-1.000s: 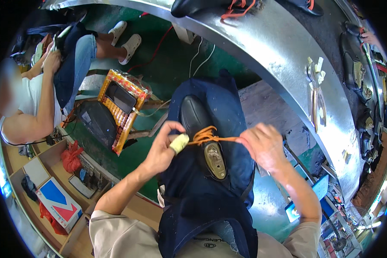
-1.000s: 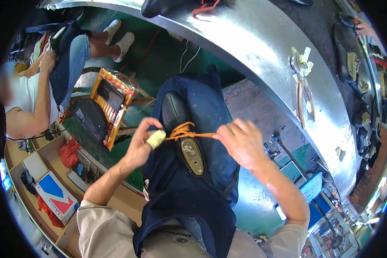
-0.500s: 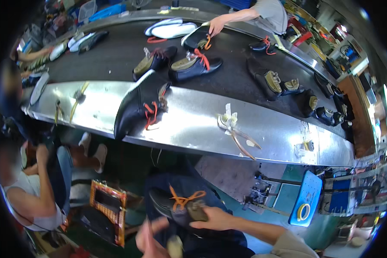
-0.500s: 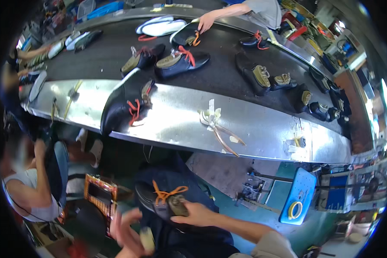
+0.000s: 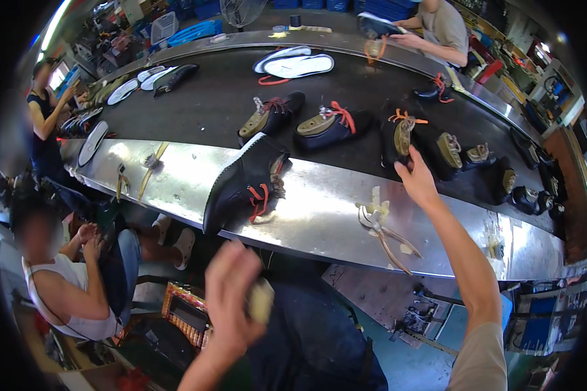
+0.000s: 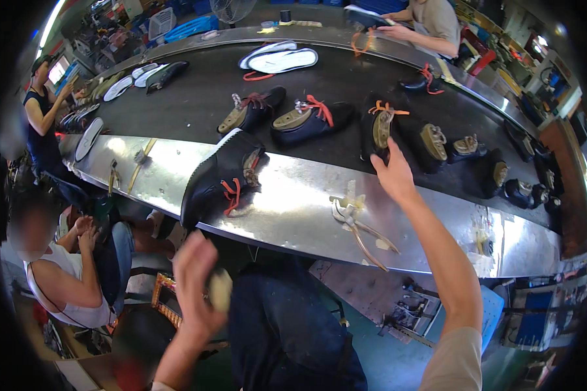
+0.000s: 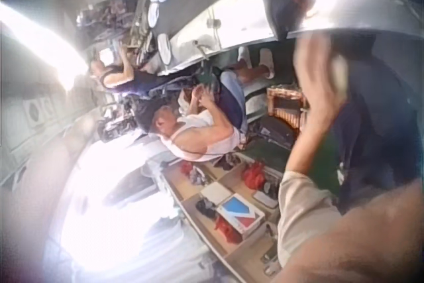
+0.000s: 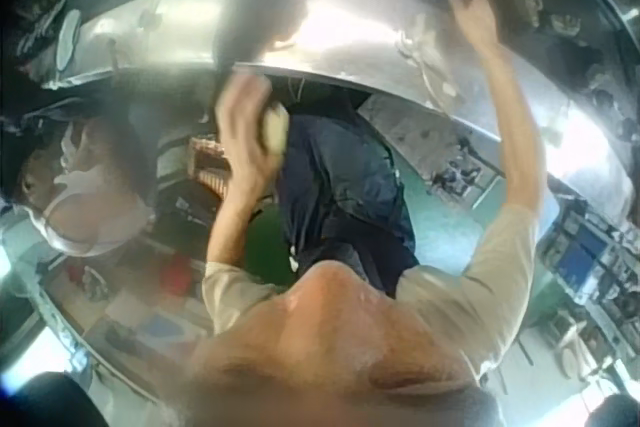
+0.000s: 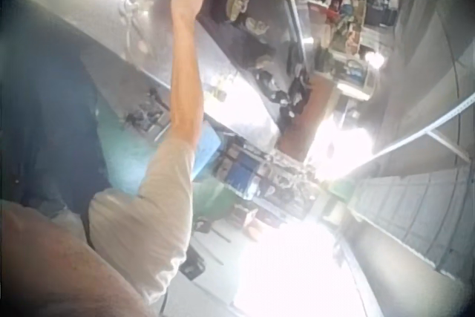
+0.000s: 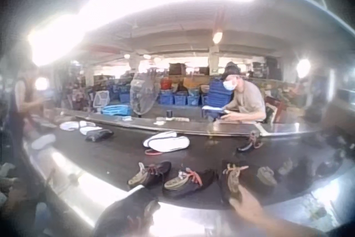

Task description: Lasting shoes on a production line using lasting pliers and a hammer.

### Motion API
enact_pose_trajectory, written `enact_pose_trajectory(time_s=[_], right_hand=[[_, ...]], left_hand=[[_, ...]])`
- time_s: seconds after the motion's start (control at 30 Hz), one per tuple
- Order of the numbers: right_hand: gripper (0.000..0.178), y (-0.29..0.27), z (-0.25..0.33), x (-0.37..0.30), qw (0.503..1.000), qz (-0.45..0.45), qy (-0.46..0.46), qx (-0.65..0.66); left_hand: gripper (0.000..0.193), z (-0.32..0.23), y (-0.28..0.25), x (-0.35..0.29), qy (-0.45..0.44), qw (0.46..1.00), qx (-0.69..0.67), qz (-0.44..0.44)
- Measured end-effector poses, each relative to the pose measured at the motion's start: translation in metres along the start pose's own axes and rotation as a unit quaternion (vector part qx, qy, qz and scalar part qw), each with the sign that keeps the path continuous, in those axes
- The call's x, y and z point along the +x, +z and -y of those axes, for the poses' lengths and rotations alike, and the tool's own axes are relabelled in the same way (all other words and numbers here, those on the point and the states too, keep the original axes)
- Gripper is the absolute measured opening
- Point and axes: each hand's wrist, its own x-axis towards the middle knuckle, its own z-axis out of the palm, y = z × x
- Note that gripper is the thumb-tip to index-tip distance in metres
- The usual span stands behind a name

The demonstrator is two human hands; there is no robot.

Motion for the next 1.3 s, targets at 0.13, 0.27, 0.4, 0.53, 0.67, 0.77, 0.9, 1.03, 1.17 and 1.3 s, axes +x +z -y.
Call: enact_pose_trajectory(time_s=[0.13,0.27,0.4,0.53,0.67,0.77,0.9,1.03,1.17,1.3], right_hand=[[0.058,0.018,0.038,-0.096,0.979,0.078,-0.186,-0.003],[0.056,0.001,0.043,-0.173,0.959,0.005,-0.235,-0.160],[0.050,-0.006,0.036,-0.184,0.948,-0.011,-0.229,-0.223],[0.031,0.002,0.025,-0.164,0.968,0.016,-0.207,-0.139],[0.037,-0.028,0.075,-0.196,0.943,0.211,0.119,0.228],[0.056,-0.031,0.110,-0.240,0.730,0.263,-0.002,0.631],[0.054,-0.043,0.169,-0.262,0.556,0.283,-0.050,0.780],[0.054,-0.039,0.203,-0.281,0.472,0.344,-0.139,0.799],[0.032,-0.055,0.201,-0.291,0.526,0.260,-0.030,0.809],[0.034,-0.020,0.166,-0.282,0.796,0.262,-0.046,0.544]], left_hand=[[0.055,0.091,0.019,0.046,-0.107,0.975,0.192,0.015],[0.071,0.132,0.029,0.083,-0.359,0.912,-0.090,0.176],[0.068,0.147,0.022,0.020,-0.312,0.930,-0.174,0.083],[0.064,0.130,0.018,0.005,-0.316,0.926,-0.205,-0.024],[0.047,0.086,-0.035,-0.044,-0.243,0.928,-0.233,-0.159],[0.040,0.056,-0.045,-0.085,-0.384,0.732,-0.493,-0.273],[0.047,0.077,0.004,-0.172,-0.592,0.769,-0.239,-0.040],[0.053,0.042,0.072,-0.226,-0.633,0.748,-0.188,0.065],[0.082,-0.017,0.048,-0.159,-0.730,0.357,-0.583,-0.004],[0.093,-0.010,0.051,-0.194,-0.804,0.361,-0.458,0.117]])
